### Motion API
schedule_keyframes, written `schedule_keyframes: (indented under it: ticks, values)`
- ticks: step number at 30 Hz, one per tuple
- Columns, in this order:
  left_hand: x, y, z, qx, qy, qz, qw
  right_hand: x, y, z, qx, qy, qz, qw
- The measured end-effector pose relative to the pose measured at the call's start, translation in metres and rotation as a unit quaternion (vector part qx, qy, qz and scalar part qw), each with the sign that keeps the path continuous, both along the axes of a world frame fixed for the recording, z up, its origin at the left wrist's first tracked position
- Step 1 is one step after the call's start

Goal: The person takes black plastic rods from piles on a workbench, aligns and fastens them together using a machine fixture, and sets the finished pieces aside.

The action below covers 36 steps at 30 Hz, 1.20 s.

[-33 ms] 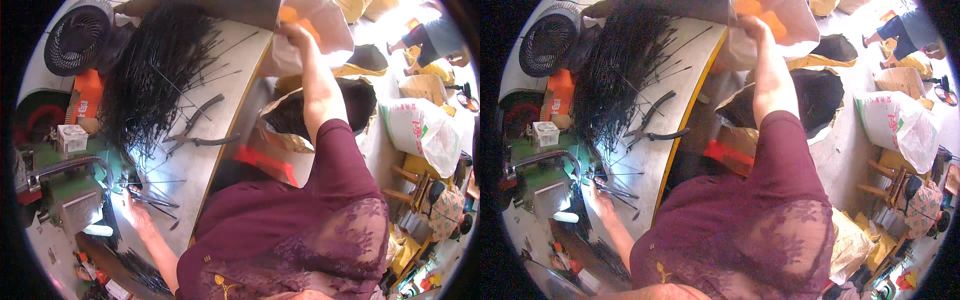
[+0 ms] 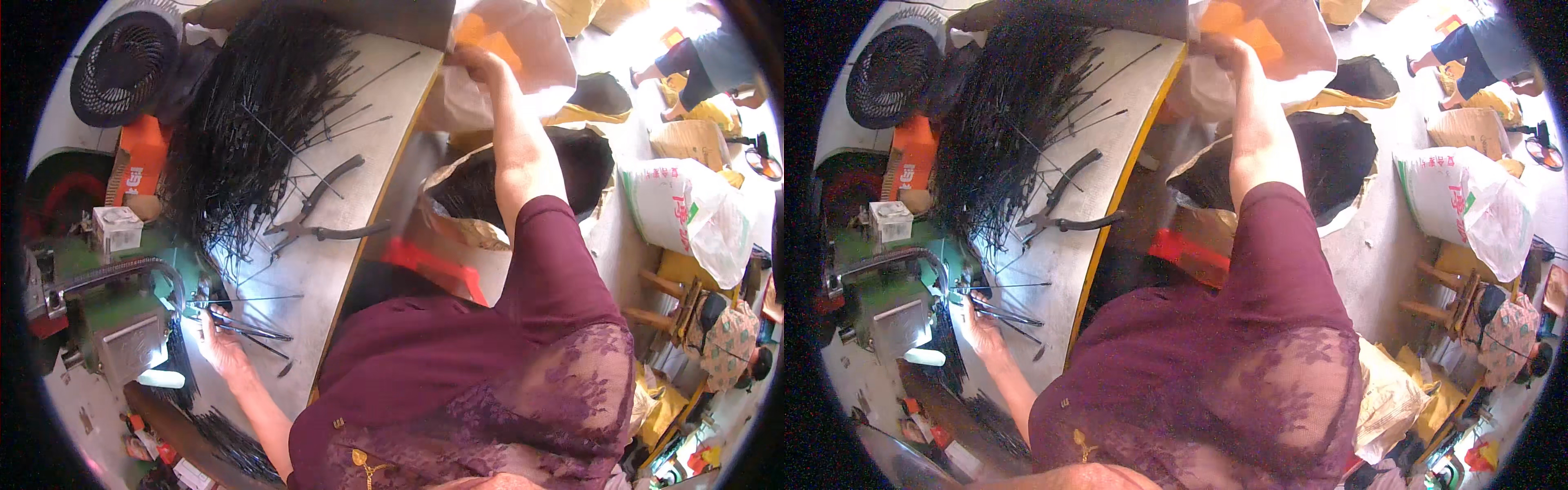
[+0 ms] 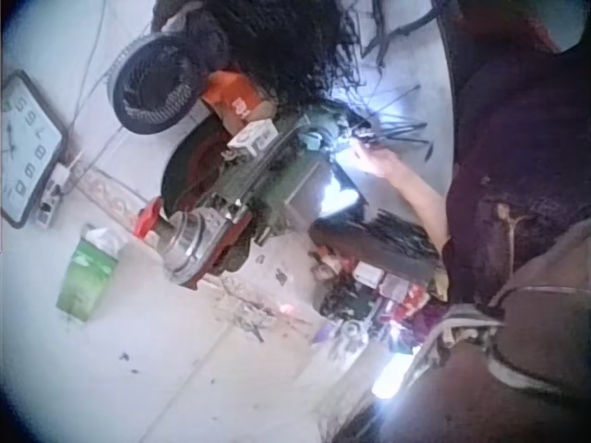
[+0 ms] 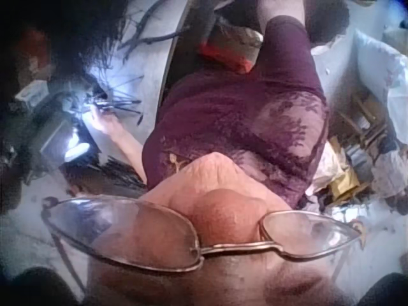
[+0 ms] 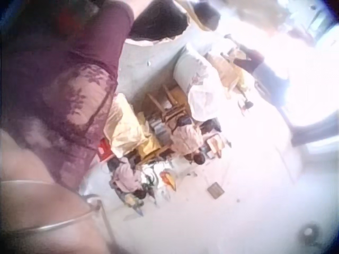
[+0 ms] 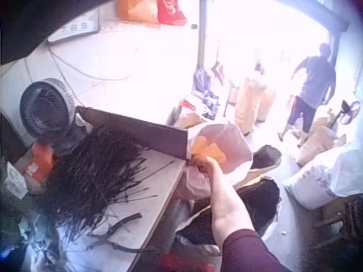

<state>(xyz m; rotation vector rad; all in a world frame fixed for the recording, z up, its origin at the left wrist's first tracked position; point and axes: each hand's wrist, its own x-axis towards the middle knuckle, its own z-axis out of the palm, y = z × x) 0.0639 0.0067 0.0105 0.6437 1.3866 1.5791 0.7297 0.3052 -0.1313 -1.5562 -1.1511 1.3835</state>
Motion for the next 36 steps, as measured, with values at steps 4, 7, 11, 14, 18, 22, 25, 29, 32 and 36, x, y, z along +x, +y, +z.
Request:
schedule_keyframes:
  ticks: [4, 7, 11, 14, 18, 22, 25, 29, 32, 36]
  values:
    - [0.002, 0.002, 0.004, 0.011, -0.004, 0.006, 1.000, 0.029, -0.031, -0.019, -0.196, -0.026, 0.050, 0.979]
    - [-0.002, -0.001, 0.002, 0.011, -0.042, 0.000, 0.999, 0.037, -0.040, -0.061, -0.133, -0.297, 0.249, 0.912]
    - [-0.012, -0.006, -0.005, 0.017, -0.042, -0.019, 0.999, -0.039, -0.079, -0.048, -0.169, -0.353, 0.321, 0.862]
    - [-0.006, -0.002, -0.001, 0.008, -0.015, 0.002, 1.000, -0.103, -0.086, -0.068, -0.081, -0.424, 0.339, 0.836]
    - [0.009, -0.003, 0.007, -0.007, -0.009, 0.004, 1.000, -0.145, -0.094, -0.091, 0.035, -0.515, 0.359, 0.777]
    - [0.010, 0.001, 0.006, 0.000, 0.012, 0.005, 1.000, -0.140, -0.098, -0.101, 0.148, -0.603, 0.368, 0.693]
    - [0.000, -0.002, 0.000, -0.011, 0.006, 0.007, 1.000, -0.128, -0.133, 0.045, 0.031, -0.480, 0.313, 0.819]
    - [-0.001, -0.008, 0.000, -0.027, 0.010, 0.014, 0.999, -0.095, -0.130, 0.140, 0.014, -0.643, 0.025, 0.766]
    - [-0.003, -0.008, -0.001, -0.011, 0.023, 0.006, 1.000, -0.088, -0.114, 0.143, 0.311, -0.710, -0.135, 0.618]
    - [0.001, 0.002, -0.002, 0.013, -0.003, 0.015, 1.000, -0.086, -0.030, 0.038, 0.026, -0.676, 0.077, 0.733]
